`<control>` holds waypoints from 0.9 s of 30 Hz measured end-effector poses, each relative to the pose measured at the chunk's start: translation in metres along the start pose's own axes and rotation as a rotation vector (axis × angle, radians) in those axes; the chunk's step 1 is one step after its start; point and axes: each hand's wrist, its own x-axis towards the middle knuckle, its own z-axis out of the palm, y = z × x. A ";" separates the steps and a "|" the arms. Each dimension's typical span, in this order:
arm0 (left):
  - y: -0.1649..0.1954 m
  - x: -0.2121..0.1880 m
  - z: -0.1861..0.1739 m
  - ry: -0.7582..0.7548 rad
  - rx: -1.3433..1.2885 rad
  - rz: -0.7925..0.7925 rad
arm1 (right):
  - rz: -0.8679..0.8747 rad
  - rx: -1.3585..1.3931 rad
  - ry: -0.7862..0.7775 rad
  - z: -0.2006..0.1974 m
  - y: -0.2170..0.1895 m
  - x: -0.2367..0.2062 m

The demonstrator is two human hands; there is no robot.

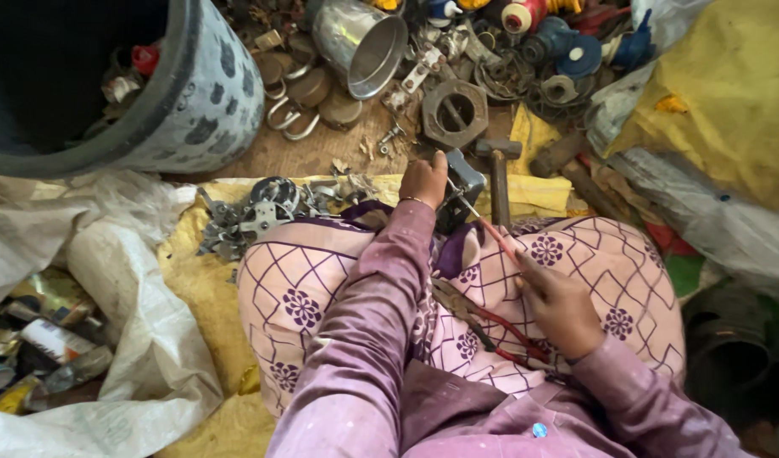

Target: The person sits on the floor and disassembles small metal parts using pliers and a hammer. They remove components from a larger assembly and place them into a bucket.

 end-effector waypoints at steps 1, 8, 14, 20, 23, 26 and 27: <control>-0.002 -0.001 -0.003 0.016 -0.048 -0.052 | 0.084 0.179 -0.030 -0.002 -0.001 0.002; -0.001 -0.001 -0.007 0.032 -0.077 -0.064 | 0.945 1.734 -0.357 -0.028 0.032 0.003; -0.004 0.001 -0.001 0.011 -0.020 -0.010 | 0.448 1.035 -0.307 -0.007 0.052 -0.005; -0.003 -0.002 -0.003 0.024 -0.053 -0.009 | 0.011 0.125 0.004 -0.007 0.019 -0.010; -0.004 -0.002 -0.005 0.040 -0.056 -0.112 | 0.186 0.542 -0.043 -0.016 0.009 -0.007; -0.006 -0.003 -0.004 0.029 -0.040 -0.122 | 0.749 1.343 -0.200 -0.025 0.013 -0.004; -0.005 -0.003 -0.003 0.021 -0.033 -0.096 | 0.926 1.572 -0.246 -0.028 0.017 -0.004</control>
